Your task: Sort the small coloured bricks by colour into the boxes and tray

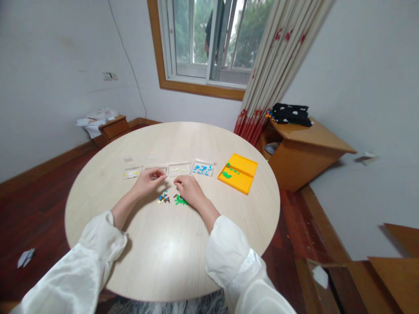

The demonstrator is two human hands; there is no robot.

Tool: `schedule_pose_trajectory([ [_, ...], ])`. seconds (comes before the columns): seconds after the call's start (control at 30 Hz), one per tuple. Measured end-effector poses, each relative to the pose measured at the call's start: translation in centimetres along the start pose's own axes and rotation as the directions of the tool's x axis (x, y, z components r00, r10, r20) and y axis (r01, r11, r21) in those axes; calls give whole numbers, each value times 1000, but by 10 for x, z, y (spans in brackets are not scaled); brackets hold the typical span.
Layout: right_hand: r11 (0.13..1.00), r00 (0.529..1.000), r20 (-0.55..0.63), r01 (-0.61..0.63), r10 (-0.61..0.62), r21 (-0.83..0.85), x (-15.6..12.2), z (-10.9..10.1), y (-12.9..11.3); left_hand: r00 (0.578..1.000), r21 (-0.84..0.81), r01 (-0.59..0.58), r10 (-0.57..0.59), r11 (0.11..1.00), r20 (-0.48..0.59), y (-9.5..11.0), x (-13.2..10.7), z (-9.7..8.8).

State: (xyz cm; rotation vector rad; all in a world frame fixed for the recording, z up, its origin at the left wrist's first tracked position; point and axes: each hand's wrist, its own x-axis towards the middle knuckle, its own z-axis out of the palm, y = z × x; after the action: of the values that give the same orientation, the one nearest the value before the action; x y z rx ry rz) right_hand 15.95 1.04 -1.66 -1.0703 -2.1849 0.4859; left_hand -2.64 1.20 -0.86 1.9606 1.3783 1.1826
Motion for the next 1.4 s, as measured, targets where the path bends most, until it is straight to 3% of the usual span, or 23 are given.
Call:
schedule_pose_trajectory([
  [0.1,999,998,-55,21,-19,36,0,0,0,997,-31,-8,10,999,76,4,-1,6],
  [0.47,987,994,-109,35,-18,156,-1,3,1,987,-16,-69,71,997,142,8,-4,16],
  [0.93,970,989,-147,57,-22,236,0,4,1,993,-3,-66,66,998,102,9,-4,16],
  [1.23,965,991,-134,59,-25,255,0,4,0,997,71,-73,75,995,-27,9,-3,14],
  [1.4,958,991,-125,82,-49,276,0,4,0,994,95,-92,97,991,-47,9,-4,14],
])
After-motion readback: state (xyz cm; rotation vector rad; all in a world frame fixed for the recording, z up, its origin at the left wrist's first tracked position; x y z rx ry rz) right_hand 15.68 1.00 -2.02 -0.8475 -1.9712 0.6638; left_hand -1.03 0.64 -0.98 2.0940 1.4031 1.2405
